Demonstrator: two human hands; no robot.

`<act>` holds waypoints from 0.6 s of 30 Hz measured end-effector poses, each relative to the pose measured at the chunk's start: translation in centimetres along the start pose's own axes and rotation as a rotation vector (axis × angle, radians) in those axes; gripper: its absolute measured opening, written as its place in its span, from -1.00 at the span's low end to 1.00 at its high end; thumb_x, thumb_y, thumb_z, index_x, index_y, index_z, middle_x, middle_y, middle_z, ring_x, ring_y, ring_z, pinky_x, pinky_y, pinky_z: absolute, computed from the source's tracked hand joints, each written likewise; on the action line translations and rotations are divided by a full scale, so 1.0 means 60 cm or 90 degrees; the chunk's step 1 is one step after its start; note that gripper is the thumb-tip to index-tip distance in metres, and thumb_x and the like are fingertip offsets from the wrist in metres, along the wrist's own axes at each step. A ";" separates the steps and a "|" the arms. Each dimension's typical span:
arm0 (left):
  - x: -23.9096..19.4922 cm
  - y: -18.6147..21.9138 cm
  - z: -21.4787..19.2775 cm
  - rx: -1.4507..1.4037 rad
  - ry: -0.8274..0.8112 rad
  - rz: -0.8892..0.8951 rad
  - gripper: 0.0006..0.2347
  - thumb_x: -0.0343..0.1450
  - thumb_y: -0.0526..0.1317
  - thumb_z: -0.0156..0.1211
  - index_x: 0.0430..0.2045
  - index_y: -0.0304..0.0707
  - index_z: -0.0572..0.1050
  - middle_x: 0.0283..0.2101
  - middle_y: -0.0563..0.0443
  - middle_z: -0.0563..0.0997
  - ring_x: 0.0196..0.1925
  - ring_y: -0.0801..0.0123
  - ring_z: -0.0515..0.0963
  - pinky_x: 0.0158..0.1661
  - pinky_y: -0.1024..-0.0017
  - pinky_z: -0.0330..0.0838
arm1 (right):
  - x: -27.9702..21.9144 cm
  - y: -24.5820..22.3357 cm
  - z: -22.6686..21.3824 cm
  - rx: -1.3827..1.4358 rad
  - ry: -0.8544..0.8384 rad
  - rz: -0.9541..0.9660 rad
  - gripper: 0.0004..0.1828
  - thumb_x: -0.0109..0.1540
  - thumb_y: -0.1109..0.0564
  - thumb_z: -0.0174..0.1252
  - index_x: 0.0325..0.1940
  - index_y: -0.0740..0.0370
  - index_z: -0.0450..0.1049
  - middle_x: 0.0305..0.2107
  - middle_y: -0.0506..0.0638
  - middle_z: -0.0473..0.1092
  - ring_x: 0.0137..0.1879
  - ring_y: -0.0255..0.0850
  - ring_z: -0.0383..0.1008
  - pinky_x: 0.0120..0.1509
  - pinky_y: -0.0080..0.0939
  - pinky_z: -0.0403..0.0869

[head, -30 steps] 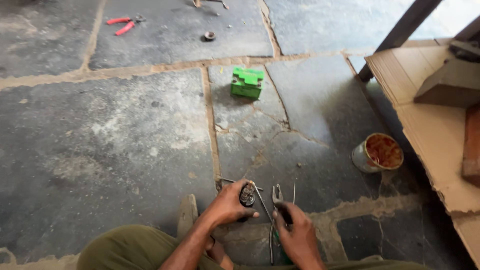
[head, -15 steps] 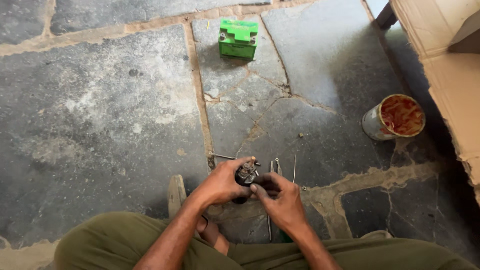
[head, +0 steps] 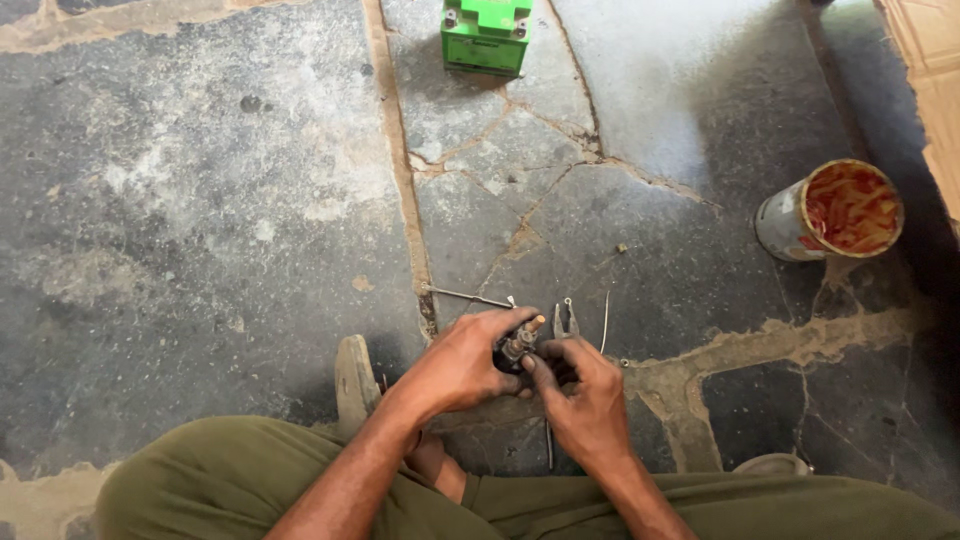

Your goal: The person sits on the floor and uses pliers and a screwdriver to work on a small mechanical component. They repeatedly grip and twist parts of the object, occasionally switching between tools to adjust or remove pieces.

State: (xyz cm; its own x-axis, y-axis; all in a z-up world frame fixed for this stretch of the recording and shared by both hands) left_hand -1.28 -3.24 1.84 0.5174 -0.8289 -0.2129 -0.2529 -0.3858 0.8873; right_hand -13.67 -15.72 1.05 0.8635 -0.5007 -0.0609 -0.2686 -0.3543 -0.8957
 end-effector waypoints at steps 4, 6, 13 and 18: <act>0.000 0.001 -0.001 0.014 0.004 -0.029 -0.34 0.09 -0.28 0.49 0.16 -0.24 0.46 0.01 -0.23 0.66 0.09 0.03 0.64 0.03 0.24 0.49 | -0.004 0.006 0.005 -0.002 -0.002 0.030 -0.87 0.19 0.24 0.28 -0.23 0.37 0.54 -0.41 0.06 0.54 -0.40 -0.24 0.68 -0.35 -0.26 0.57; -0.001 0.001 0.000 0.025 0.012 -0.020 -0.35 0.11 -0.28 0.47 0.17 -0.24 0.45 0.00 -0.23 0.65 0.08 0.01 0.64 0.03 0.24 0.48 | -0.007 0.007 0.006 -0.009 0.005 0.022 -0.85 0.20 0.24 0.27 -0.19 0.37 0.54 -0.38 0.07 0.55 -0.39 -0.25 0.67 -0.33 -0.27 0.57; -0.003 0.000 0.001 0.002 0.040 0.048 -0.39 0.14 -0.25 0.48 0.13 -0.29 0.47 -0.02 -0.27 0.66 0.07 -0.01 0.65 0.03 0.23 0.50 | -0.009 0.016 0.010 0.117 0.030 0.071 -0.58 0.18 0.32 0.23 0.13 0.34 0.46 -0.30 0.07 0.57 -0.23 -0.29 0.63 -0.19 -0.27 0.63; -0.006 0.000 0.001 -0.007 0.003 0.040 -0.36 0.05 -0.24 0.56 0.08 -0.25 0.50 -0.06 -0.24 0.70 0.05 0.00 0.67 -0.02 0.22 0.51 | -0.002 0.020 0.003 0.093 0.025 -0.002 -0.67 0.18 0.33 0.29 0.04 0.37 0.50 -0.19 0.08 0.62 -0.09 -0.23 0.67 -0.02 -0.27 0.63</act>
State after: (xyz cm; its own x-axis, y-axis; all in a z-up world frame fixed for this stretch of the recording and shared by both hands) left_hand -1.50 -2.96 1.87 0.5046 -0.8494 -0.1550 -0.2763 -0.3289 0.9030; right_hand -14.04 -15.92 -0.11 0.8458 -0.5316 -0.0436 -0.1989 -0.2385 -0.9505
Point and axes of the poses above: each hand's wrist, its own x-axis towards the middle knuckle, its own z-axis out of the palm, y = z × x, the point moved 2 cm from there along x, towards the middle knuckle
